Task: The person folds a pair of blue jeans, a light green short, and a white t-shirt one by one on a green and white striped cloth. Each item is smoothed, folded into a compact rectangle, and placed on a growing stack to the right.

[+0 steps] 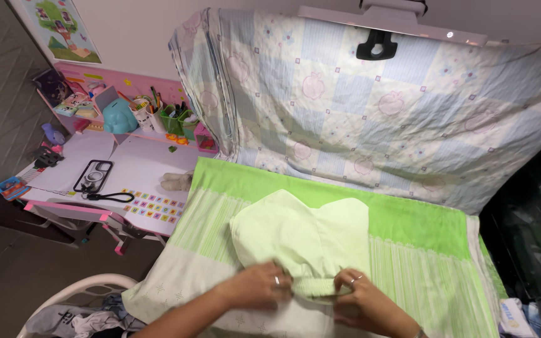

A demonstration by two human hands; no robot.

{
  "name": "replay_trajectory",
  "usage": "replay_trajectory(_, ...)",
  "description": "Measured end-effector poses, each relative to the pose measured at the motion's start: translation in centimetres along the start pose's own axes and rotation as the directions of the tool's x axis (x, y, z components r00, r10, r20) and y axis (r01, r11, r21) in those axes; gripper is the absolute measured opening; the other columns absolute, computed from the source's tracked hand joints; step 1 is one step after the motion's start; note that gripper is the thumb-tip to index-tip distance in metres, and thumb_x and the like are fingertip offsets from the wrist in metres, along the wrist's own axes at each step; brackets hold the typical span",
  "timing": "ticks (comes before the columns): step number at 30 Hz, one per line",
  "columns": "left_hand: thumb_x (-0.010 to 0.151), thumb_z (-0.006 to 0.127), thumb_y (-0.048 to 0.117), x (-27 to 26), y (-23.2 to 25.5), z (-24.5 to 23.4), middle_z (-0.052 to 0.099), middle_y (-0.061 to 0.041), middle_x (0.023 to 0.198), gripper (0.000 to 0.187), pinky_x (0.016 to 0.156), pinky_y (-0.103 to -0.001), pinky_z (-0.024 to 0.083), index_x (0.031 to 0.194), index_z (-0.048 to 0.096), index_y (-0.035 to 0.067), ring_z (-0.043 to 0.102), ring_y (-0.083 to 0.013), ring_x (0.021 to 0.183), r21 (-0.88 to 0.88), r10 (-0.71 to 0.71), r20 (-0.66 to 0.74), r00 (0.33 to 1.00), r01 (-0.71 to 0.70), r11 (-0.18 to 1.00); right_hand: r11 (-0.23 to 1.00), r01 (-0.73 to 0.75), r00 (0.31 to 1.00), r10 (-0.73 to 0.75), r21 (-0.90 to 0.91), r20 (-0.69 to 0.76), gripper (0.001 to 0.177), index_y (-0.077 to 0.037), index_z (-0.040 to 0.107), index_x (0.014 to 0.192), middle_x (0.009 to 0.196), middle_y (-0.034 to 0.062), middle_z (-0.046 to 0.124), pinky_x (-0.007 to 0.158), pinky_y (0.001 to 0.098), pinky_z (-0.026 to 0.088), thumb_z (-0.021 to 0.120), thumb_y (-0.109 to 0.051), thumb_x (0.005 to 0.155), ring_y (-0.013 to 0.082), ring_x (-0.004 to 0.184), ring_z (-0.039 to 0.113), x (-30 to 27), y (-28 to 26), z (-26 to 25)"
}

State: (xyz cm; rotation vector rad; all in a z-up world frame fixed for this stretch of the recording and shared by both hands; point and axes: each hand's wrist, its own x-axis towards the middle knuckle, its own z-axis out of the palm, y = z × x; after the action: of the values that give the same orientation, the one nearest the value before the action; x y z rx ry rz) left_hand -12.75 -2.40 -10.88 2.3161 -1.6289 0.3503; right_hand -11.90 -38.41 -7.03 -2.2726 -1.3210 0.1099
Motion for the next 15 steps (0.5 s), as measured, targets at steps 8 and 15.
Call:
replay_trajectory(8,0.078,0.073,0.023,2.0,-5.9,-0.5,0.057,-0.016,0.140,0.058,0.097,-0.050,0.044,0.135,0.061,0.023,0.056,-0.0327,0.111,0.362,-0.435,-0.109,0.894,0.443,0.820,0.750,-0.402,0.914,0.296,-0.525,-0.277,0.067,-0.021,0.070,0.118,0.149,0.0119,0.045,0.116,0.0619,0.016,0.073,-0.069,0.071,0.0364,0.146,0.027,0.6,2.1,-2.0)
replay_trajectory(15,0.091,0.065,0.017,1.7,-6.5,-0.6,0.060,-0.007,0.128,0.022,0.111,-0.043,0.044,0.113,0.068,0.014,0.054,-0.0269,0.126,0.535,0.064,-0.103,0.993,0.001,0.845,0.602,-0.455,0.812,0.583,-0.656,-0.029,0.112,-0.017,0.044,0.152,0.165,0.0072,0.022,0.119,0.0641,-0.004,0.077,-0.077,0.063,0.0296,0.156,0.004,2.4,0.5,-3.0)
